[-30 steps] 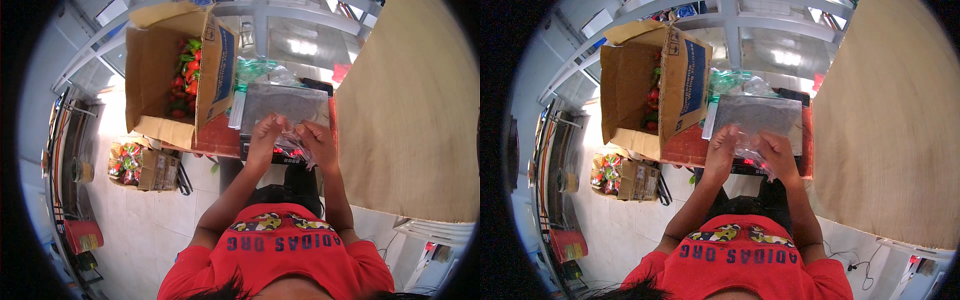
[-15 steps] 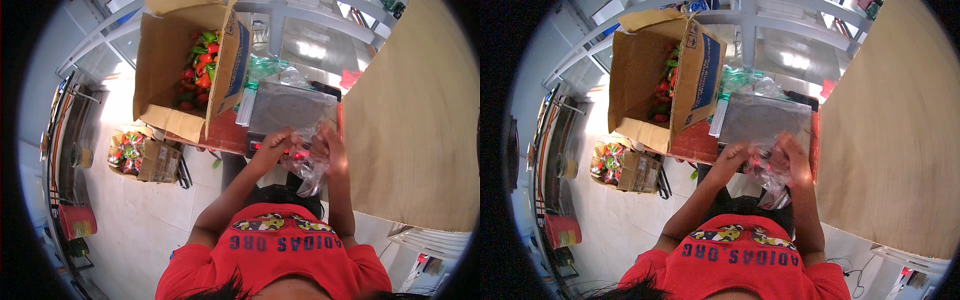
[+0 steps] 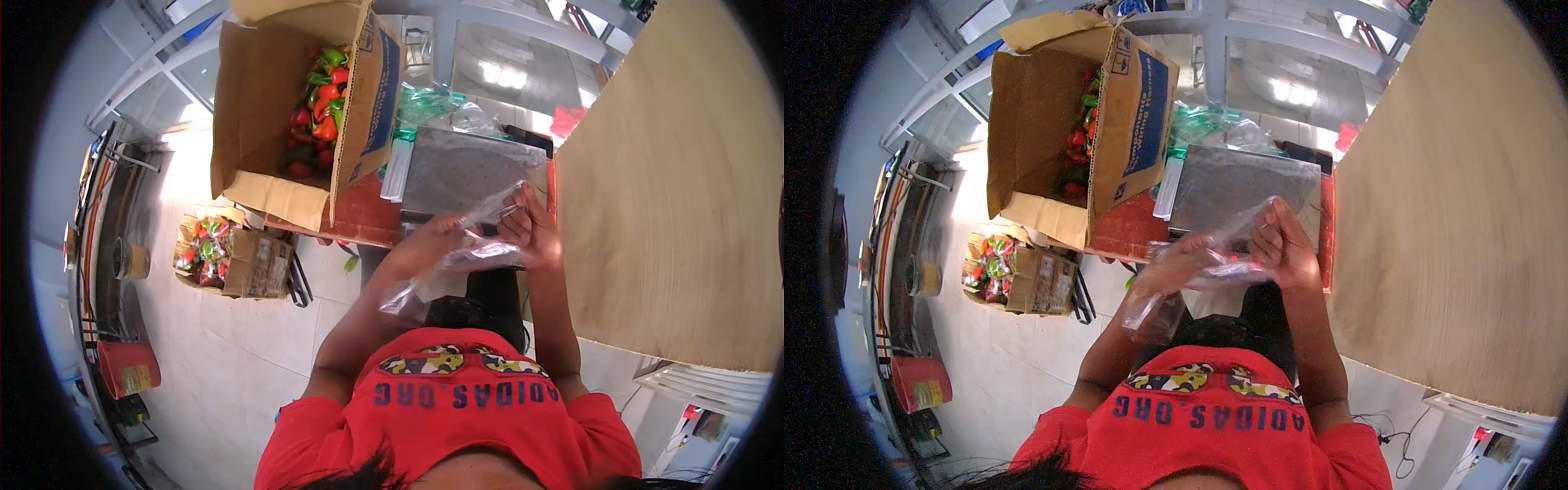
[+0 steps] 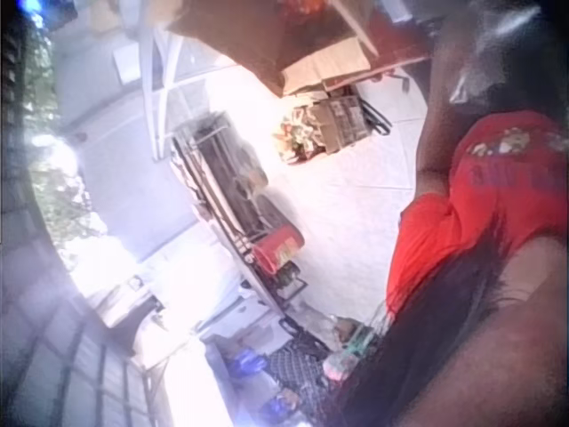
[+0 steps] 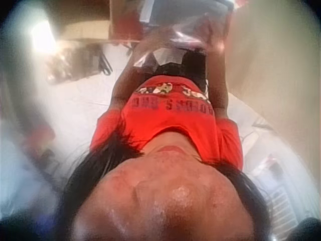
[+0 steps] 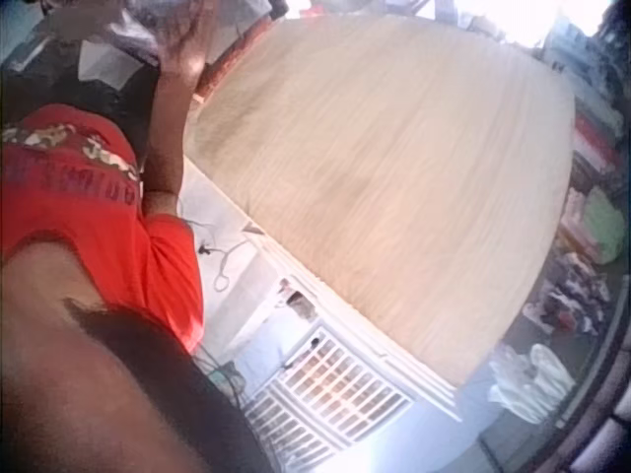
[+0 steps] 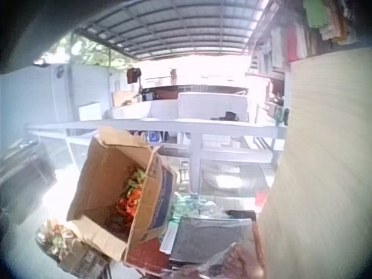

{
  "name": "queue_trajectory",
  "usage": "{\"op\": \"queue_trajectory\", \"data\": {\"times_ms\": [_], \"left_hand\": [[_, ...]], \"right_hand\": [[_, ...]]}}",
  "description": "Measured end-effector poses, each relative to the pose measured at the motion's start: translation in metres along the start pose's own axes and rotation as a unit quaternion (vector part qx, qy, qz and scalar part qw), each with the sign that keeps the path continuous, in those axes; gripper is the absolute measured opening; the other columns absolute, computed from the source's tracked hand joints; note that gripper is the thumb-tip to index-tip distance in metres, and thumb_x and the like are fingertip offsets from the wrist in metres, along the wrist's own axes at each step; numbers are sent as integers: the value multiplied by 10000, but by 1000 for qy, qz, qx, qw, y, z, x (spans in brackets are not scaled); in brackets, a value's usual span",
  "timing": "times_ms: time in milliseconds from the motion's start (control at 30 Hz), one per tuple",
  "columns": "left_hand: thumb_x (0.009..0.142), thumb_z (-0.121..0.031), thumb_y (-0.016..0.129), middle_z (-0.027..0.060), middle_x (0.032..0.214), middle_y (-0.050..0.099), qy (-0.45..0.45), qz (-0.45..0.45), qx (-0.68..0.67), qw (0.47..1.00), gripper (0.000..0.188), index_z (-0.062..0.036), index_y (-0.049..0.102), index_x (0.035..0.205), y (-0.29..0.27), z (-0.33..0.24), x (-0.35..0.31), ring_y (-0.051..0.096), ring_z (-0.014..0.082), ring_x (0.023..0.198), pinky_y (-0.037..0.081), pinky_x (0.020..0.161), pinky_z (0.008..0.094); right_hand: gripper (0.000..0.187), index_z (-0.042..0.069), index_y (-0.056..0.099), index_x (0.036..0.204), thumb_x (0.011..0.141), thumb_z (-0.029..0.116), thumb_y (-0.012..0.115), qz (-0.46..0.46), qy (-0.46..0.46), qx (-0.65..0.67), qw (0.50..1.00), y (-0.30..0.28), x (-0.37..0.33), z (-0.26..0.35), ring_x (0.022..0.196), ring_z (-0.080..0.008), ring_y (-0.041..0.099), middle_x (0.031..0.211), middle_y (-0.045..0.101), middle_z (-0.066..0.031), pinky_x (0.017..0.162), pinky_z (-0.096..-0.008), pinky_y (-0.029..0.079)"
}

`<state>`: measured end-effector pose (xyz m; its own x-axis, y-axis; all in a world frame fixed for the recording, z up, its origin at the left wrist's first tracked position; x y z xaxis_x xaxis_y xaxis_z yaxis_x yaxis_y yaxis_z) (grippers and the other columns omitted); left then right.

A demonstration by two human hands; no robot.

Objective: The person picks peppers from a cardboard box, places them on a digital scale to measure their weight, and then puts them into a small plastic bag.

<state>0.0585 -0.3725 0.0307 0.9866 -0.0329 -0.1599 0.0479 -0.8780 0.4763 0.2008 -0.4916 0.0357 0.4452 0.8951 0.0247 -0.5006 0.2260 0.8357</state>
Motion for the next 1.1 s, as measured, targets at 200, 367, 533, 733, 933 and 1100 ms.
{"op": "queue_trajectory", "data": {"times_ms": [200,367,533,733,933,1100], "left_hand": [[940,-292,527,20,946,628,105,-97,-186,972,261,-75,584,1074,0,0,8,608,139,844,479,810,287],[933,-310,521,91,1050,616,90,-114,-378,914,362,-33,520,1167,-20,25,16,616,237,922,503,834,371],[891,-345,578,110,1085,607,84,13,-235,968,507,5,470,1242,-20,23,4,610,238,971,503,858,394],[922,-289,526,91,1058,607,81,-3,-45,996,370,-21,542,1177,-21,5,-8,581,193,991,472,861,357],[956,-226,455,23,764,549,127,19,-462,877,162,-91,545,964,-24,26,-2,526,150,707,432,685,310],[947,-285,480,53,918,626,38,3,-192,981,304,-17,598,1027,-8,21,-13,594,145,839,471,768,306]], "right_hand": [[247,49,570,961,917,292,573,36,123,-324,937,2,-11,-1,477,-15,385,605,448,62,419,-196,282],[226,53,573,944,928,278,561,102,145,-386,905,0,-8,1,471,-58,386,601,465,33,431,-225,291],[202,72,564,963,962,265,502,-38,-32,8,999,0,3,-12,468,-91,388,635,490,1,430,-252,324],[158,71,580,971,925,221,564,7,142,-224,964,-4,-10,4,514,-68,446,711,536,18,479,-225,391],[162,54,583,939,904,212,588,3,100,-309,946,-17,-28,-7,672,-134,567,828,617,-34,581,-266,471],[219,64,583,957,945,274,525,-32,48,22,998,-16,-17,-6,744,-205,604,830,612,-57,706,-335,515]]}}
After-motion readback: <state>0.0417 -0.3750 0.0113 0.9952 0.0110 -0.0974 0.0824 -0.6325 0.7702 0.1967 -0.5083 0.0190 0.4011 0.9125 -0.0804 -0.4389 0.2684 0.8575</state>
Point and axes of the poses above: each hand's wrist, its own x-axis towards the middle knuckle, its own y-axis out of the palm, z = x × y, the point moved 2 cm from there along x, towards the middle knuckle
